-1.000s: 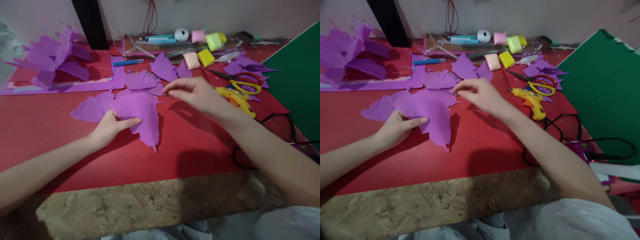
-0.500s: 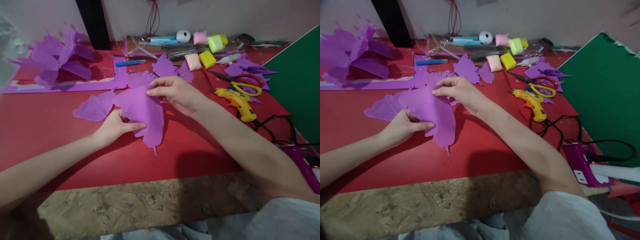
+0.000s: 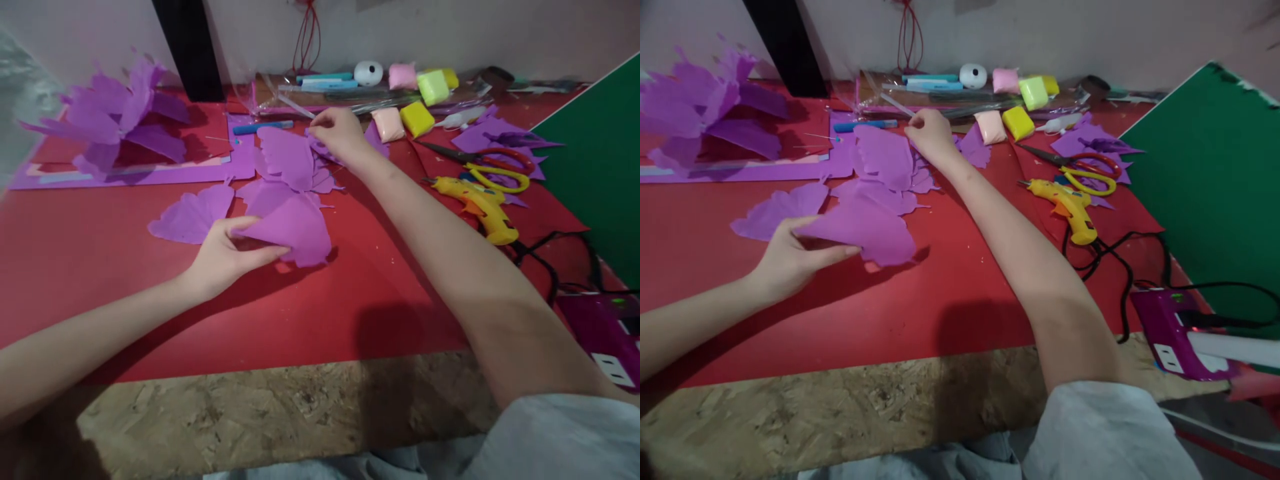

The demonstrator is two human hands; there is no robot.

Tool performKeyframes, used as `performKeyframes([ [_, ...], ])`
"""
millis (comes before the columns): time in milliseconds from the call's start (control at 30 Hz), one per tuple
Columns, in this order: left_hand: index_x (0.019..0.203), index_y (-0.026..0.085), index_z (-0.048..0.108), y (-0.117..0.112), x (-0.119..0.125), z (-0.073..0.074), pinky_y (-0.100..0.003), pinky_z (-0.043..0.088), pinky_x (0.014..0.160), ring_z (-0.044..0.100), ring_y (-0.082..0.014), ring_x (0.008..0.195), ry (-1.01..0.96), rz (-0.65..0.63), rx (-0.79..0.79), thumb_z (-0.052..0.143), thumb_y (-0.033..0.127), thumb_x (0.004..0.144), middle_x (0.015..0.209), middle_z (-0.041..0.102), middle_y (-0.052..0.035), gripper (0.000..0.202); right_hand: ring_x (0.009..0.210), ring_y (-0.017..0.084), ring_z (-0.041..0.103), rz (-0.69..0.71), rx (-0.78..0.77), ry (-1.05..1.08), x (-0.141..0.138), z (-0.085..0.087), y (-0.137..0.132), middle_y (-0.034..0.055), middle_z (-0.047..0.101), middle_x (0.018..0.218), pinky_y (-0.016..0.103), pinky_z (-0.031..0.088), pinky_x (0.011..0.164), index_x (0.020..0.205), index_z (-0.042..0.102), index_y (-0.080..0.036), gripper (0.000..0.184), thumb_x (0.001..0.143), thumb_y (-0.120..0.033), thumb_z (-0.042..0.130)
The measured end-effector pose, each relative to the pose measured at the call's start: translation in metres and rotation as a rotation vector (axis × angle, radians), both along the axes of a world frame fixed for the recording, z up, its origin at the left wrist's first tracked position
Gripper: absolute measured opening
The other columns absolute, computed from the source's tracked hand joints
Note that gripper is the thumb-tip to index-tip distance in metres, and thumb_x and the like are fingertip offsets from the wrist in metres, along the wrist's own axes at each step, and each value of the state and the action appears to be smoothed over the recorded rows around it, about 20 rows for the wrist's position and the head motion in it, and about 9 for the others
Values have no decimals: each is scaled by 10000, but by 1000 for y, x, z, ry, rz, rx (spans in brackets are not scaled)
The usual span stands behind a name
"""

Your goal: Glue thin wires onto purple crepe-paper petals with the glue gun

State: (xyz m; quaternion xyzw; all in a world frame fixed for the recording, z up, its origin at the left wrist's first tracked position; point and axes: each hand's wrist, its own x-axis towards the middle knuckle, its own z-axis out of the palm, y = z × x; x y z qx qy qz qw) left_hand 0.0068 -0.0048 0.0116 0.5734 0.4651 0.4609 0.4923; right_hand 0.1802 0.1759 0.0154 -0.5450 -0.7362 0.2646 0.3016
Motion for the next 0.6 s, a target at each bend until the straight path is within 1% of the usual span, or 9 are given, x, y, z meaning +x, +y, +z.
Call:
performKeyframes([
  [67,614,267,712,2,-3,0,-332,510,796,644,-194,792,12,51,168,814,300,627,758,712,5,108,903,183,601,85,81,-116,13,0,2,25,639,749,333,484,900,644,585,-210,137,744,-123,548],
  [100,596,287,711,5,-5,-1,-345,483,880,640,-203,869,28,31,223,832,294,620,800,717,8,124,900,188,606,113,73,-137,20,1,1,24,661,774,346,478,923,655,608,-207,131,711,-102,553],
  [133,609,313,726,7,-8,-3,-365,457,921,636,-211,891,84,-95,372,821,337,649,824,723,3,106,883,191,609,140,54,-153,28,3,0,23,673,783,355,476,929,657,623,-202,140,678,-80,557],
  [200,716,356,761,14,-11,-10,-370,433,942,616,-208,960,223,-345,610,701,333,808,923,741,-9,112,875,206,604,231,43,-230,43,4,-4,30,681,785,373,470,932,650,642,-197,173,628,-48,557],
  [267,807,367,769,18,-14,-20,-361,403,992,589,-189,984,301,-432,775,597,311,892,996,733,-11,199,916,227,587,334,65,-331,55,3,-6,44,675,792,393,450,945,642,654,-202,205,609,-31,546],
  [367,869,386,762,21,-16,-33,-360,358,1059,562,-178,1036,415,-496,826,525,224,909,1040,724,8,290,977,243,554,443,121,-422,67,-3,-8,53,652,814,421,421,965,676,671,-214,206,634,-52,551],
  [433,889,387,756,20,-16,-37,-379,322,1108,564,-178,1050,497,-515,805,537,163,860,1033,728,17,315,996,243,541,464,150,-437,70,-9,-8,55,636,825,435,409,972,702,671,-214,166,673,-89,567],
  [533,920,365,745,18,-17,-35,-421,249,1172,574,-191,1104,617,-552,756,569,112,753,1058,732,19,350,1018,245,533,418,205,-470,72,-17,-7,65,618,837,443,399,977,720,655,-206,103,734,-136,581],
  [600,957,341,730,17,-18,-31,-441,201,1196,587,-190,1124,669,-593,770,551,104,742,1059,736,12,367,1034,246,532,381,243,-503,72,-22,-4,73,613,848,438,397,980,735,643,-199,75,772,-162,588],
])
